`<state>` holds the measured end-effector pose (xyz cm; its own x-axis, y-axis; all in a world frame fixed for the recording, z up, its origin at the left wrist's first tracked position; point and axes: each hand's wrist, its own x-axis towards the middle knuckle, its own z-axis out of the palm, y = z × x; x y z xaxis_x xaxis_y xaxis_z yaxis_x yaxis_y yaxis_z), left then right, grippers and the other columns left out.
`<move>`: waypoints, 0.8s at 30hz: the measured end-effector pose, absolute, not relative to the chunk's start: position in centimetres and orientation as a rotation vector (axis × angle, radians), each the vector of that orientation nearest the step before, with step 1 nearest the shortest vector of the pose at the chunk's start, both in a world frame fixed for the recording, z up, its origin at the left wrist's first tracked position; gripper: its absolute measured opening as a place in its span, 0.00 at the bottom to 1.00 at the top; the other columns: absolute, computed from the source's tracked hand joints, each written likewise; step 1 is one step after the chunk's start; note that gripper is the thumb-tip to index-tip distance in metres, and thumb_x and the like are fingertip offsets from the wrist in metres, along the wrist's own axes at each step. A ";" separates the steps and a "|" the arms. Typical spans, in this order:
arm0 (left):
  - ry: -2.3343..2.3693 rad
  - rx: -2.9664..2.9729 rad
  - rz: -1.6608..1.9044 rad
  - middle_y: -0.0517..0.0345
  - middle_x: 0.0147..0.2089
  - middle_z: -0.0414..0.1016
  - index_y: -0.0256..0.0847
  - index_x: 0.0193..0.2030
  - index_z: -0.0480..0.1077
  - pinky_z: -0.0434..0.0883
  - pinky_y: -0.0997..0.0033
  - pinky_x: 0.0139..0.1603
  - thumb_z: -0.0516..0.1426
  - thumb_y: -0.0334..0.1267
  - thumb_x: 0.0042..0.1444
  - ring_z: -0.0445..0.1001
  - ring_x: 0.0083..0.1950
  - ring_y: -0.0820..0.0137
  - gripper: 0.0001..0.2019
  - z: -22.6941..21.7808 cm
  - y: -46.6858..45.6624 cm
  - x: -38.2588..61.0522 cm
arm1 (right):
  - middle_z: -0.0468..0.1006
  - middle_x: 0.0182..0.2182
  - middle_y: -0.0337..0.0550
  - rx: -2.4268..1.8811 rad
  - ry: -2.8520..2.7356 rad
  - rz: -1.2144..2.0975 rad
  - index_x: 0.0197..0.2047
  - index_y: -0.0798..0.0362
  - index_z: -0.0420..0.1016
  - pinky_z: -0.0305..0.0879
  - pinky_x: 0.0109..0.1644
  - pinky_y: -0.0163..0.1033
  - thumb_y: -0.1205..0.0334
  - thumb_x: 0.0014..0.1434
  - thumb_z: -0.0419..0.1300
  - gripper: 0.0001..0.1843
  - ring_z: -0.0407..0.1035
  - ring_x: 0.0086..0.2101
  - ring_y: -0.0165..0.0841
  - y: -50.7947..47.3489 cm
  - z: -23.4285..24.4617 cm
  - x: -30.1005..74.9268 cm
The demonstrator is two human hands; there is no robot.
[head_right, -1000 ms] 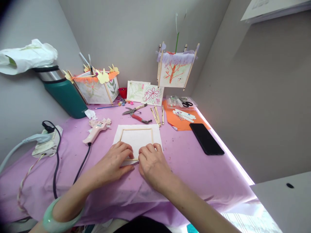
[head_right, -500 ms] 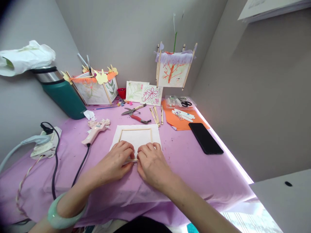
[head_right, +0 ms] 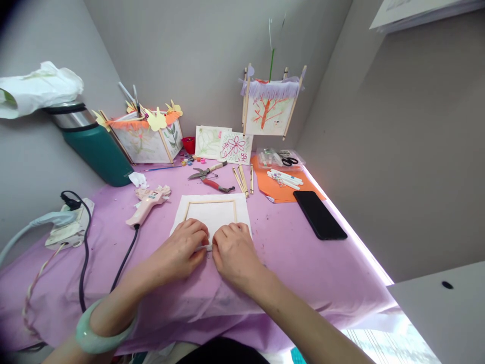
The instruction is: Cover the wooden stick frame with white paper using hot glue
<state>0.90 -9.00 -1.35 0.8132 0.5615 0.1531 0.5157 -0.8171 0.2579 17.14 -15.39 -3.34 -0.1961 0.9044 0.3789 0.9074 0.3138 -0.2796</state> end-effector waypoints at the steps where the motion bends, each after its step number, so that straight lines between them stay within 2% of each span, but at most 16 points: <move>1: 0.842 2.786 0.320 0.52 0.41 0.68 0.38 0.33 0.68 0.65 0.58 0.50 0.50 0.28 0.52 0.63 0.47 0.62 0.06 -1.3 -8.9 0.9 | 0.73 0.30 0.43 -1.614 -2.112 -0.006 0.31 0.55 0.70 0.53 0.43 0.41 0.70 0.60 0.53 0.07 0.63 0.33 0.34 -15.3 -3.2 17.1; 8: 0.818 2.761 0.192 0.52 0.39 0.69 0.38 0.32 0.68 0.66 0.59 0.49 0.51 0.28 0.50 0.65 0.45 0.63 0.06 -1.0 -7.9 1.4 | 0.75 0.29 0.45 -1.744 -2.179 0.003 0.29 0.55 0.72 0.53 0.45 0.42 0.69 0.59 0.53 0.09 0.65 0.32 0.34 -14.7 -2.1 16.7; 10: 0.807 2.735 0.204 0.52 0.41 0.70 0.39 0.35 0.69 0.67 0.59 0.49 0.53 0.29 0.50 0.66 0.47 0.62 0.07 -0.5 -7.7 1.0 | 0.75 0.30 0.45 -1.767 -2.193 0.002 0.29 0.55 0.73 0.53 0.45 0.42 0.69 0.59 0.54 0.09 0.66 0.33 0.34 -14.5 -1.9 16.6; 13: 0.916 2.678 0.462 0.52 0.46 0.70 0.40 0.42 0.67 0.67 0.57 0.51 0.53 0.30 0.54 0.66 0.49 0.62 0.08 0.4 -8.7 -0.1 | 0.76 0.29 0.45 -1.793 -2.198 -0.003 0.29 0.55 0.74 0.54 0.44 0.42 0.70 0.58 0.54 0.09 0.66 0.33 0.35 -14.4 -1.7 16.5; 15: 1.036 2.613 0.702 0.52 0.43 0.71 0.40 0.41 0.66 0.68 0.58 0.49 0.51 0.31 0.58 0.68 0.47 0.64 0.06 0.5 -10.2 -0.7 | 0.76 0.28 0.45 -1.801 -2.191 0.013 0.27 0.55 0.73 0.54 0.43 0.42 0.71 0.57 0.55 0.09 0.67 0.32 0.34 -14.4 -1.5 16.5; 17: 1.045 2.577 0.815 0.53 0.40 0.71 0.40 0.39 0.67 0.70 0.60 0.46 0.48 0.31 0.61 0.69 0.45 0.65 0.07 -0.1 -12.2 -1.0 | 0.75 0.28 0.45 -1.795 -2.184 0.045 0.26 0.55 0.73 0.55 0.42 0.41 0.71 0.56 0.55 0.09 0.67 0.32 0.34 -14.3 -1.4 16.5; 19: 0.958 2.616 0.823 0.51 0.44 0.73 0.41 0.44 0.68 0.71 0.60 0.47 0.47 0.30 0.62 0.70 0.46 0.65 0.10 -1.4 -14.0 -0.9 | 0.76 0.28 0.44 -1.786 -2.179 0.083 0.26 0.55 0.73 0.55 0.41 0.40 0.72 0.56 0.55 0.09 0.67 0.32 0.33 -14.2 -1.3 16.6; 21: 0.936 2.697 0.822 0.48 0.50 0.72 0.39 0.51 0.67 0.71 0.57 0.53 0.48 0.30 0.61 0.69 0.52 0.62 0.13 -3.1 -15.4 -0.5 | 0.76 0.29 0.44 -1.783 -2.170 0.112 0.27 0.55 0.73 0.56 0.42 0.40 0.71 0.56 0.56 0.09 0.67 0.33 0.33 -14.2 -1.2 16.7; 24: 0.978 2.808 0.804 0.45 0.55 0.71 0.35 0.56 0.64 0.69 0.51 0.58 0.49 0.33 0.61 0.66 0.58 0.58 0.16 -5.1 -16.1 0.1 | 0.76 0.29 0.43 -1.795 -2.151 0.126 0.27 0.55 0.73 0.56 0.43 0.40 0.72 0.55 0.55 0.09 0.67 0.34 0.33 -14.1 -1.3 16.8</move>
